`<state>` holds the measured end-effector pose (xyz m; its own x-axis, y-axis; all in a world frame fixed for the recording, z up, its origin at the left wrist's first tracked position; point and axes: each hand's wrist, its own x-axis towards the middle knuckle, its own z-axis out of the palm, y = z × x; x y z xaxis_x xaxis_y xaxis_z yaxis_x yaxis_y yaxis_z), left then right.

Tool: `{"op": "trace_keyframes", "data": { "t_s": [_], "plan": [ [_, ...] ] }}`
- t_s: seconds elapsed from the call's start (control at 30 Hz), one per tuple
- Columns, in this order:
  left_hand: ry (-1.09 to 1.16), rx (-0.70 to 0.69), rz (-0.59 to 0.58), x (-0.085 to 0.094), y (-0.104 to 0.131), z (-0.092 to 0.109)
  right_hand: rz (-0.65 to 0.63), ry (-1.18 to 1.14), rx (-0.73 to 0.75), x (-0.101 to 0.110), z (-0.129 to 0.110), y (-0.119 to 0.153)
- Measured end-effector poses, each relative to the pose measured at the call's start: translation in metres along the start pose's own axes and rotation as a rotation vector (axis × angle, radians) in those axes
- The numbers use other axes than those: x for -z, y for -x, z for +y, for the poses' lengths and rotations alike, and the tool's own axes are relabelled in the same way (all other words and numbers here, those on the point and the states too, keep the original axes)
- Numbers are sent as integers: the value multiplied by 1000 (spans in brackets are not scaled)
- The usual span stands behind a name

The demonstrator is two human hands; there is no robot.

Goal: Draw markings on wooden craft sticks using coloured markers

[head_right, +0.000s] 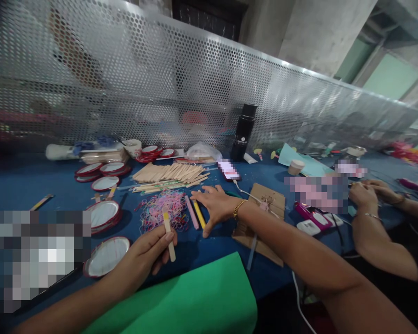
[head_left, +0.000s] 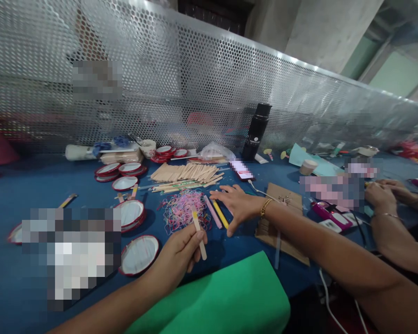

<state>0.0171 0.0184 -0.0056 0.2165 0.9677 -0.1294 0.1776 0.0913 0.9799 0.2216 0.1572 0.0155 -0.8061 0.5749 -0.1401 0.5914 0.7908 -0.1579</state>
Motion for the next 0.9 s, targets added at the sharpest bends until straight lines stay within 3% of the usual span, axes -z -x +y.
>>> {"op": "trace_keyframes", "data": {
  "t_s": [0.2,0.37,0.67,0.9],
  "plan": [
    [-2,-13,-6,0,0,-1,125,-9,-3,5,3,9],
    [4,-8,2,-1,0,-1,307,122,-260,13,-1,13],
    [32,-35,12,2,-1,-3,337,181,-458,-8,-33,0],
    [293,-79,81,2,4,3,426,53,-511,18,-45,19]
  ]
}}
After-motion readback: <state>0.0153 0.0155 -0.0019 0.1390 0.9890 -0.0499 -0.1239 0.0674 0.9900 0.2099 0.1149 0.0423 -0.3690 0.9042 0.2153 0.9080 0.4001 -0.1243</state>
